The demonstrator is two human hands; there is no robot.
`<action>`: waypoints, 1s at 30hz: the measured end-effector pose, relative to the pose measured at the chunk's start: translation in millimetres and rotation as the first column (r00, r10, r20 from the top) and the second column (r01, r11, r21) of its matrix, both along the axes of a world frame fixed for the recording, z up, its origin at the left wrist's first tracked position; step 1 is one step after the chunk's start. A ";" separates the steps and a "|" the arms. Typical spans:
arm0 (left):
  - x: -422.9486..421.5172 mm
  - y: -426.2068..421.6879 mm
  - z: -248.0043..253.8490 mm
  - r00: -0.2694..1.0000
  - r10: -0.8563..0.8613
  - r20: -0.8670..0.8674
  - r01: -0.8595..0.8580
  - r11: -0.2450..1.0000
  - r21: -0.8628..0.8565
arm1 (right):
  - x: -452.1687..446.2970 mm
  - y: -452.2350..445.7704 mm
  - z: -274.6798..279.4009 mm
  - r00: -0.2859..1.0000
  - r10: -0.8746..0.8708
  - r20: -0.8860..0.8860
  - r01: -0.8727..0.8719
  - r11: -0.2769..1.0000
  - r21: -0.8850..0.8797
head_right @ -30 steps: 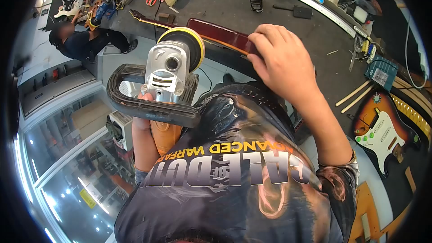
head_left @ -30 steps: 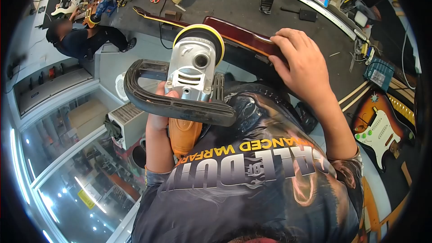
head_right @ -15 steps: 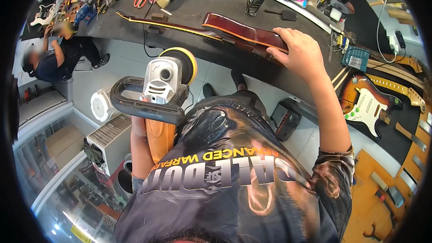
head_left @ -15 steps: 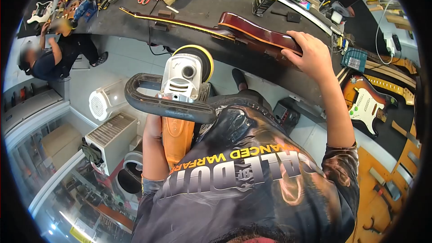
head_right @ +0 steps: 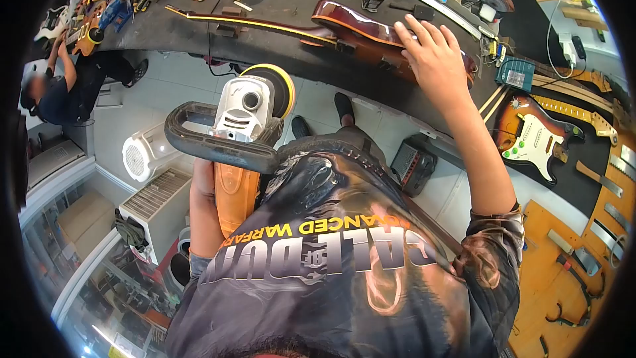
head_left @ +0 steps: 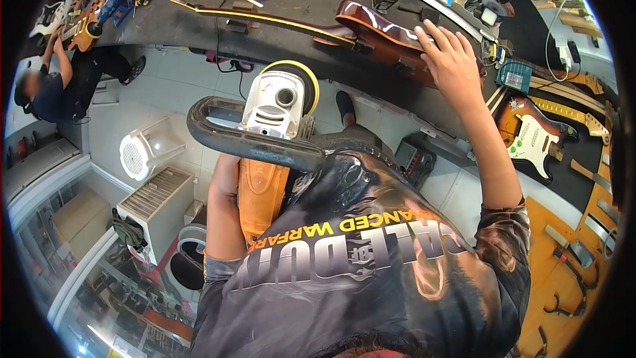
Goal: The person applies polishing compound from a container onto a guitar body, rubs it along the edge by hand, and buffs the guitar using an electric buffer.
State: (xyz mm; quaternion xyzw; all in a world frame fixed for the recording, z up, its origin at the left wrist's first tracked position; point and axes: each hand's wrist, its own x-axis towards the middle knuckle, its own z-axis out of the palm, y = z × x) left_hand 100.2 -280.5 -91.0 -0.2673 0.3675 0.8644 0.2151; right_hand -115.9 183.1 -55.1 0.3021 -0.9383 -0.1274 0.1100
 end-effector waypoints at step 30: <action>-75.4 68.9 -16.9 0.918 -0.388 -0.080 0.378 0.919 -0.113 | 10.2 11.8 26.5 0.962 -0.121 0.246 0.197 0.929 -0.314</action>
